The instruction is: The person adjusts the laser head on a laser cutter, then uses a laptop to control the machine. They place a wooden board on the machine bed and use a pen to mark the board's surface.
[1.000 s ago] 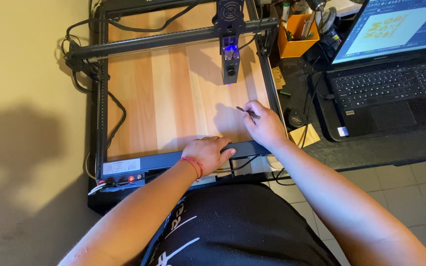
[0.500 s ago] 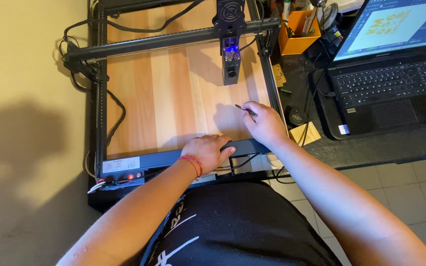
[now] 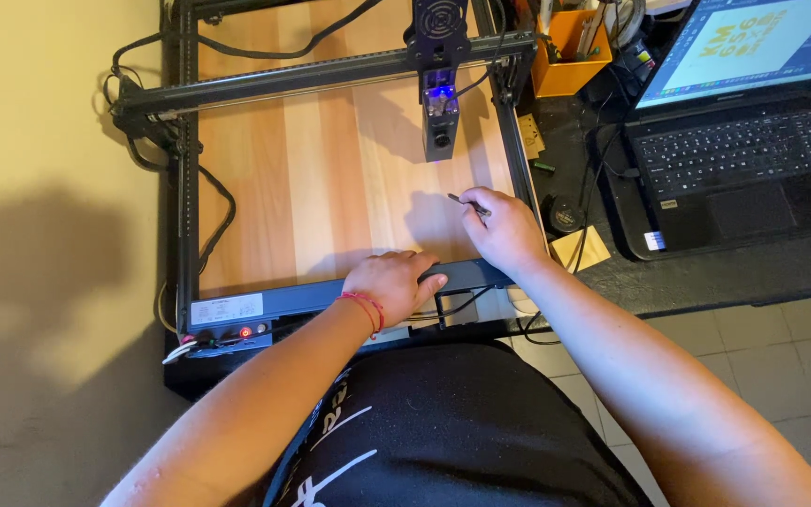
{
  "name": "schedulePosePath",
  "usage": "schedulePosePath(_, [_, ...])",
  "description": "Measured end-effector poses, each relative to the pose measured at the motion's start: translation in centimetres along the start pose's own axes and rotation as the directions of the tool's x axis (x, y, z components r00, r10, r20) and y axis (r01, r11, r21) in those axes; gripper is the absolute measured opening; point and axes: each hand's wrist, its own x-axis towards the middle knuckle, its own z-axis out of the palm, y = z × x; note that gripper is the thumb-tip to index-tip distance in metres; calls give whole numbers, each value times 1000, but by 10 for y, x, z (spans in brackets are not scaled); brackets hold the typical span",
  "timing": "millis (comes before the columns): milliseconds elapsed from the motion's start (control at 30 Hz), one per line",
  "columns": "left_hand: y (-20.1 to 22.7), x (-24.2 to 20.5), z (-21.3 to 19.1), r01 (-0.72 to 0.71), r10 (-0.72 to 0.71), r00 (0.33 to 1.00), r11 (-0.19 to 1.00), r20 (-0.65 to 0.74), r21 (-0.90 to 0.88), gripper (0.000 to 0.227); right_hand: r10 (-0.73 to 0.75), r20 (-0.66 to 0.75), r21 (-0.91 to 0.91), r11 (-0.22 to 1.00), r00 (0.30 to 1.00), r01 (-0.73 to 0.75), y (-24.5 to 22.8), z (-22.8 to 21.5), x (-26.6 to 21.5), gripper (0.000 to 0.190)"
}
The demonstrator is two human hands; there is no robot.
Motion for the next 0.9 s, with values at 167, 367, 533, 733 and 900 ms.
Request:
schedulePosePath(167, [1,-1,-2,9,-9,1000,1000,9,1,53,-4,-24,12,1000,1000,4,1,1,0,19])
schedulePosePath(367, [2,-2,-3,1,-1,1000,1000,11,-3,54,-24,-30,17,1000,999,25,0,0,-1,19])
schedulePosePath(533, [1,-1,-2,5,-5,1000,1000,1,8,52,-30,-60,14,999,998,31,-3,-1,-3,17])
schedulePosePath(733, [1,-1,0,5,-5,1000,1000,-5,5,51,-25,-56,25,999,998,26,-2,0,-2,17])
schedulePosePath(900, [1,-2,-1,3,-3,1000,1000,-9,5,53,-21,-42,16,1000,999,22,-2,0,-1,16])
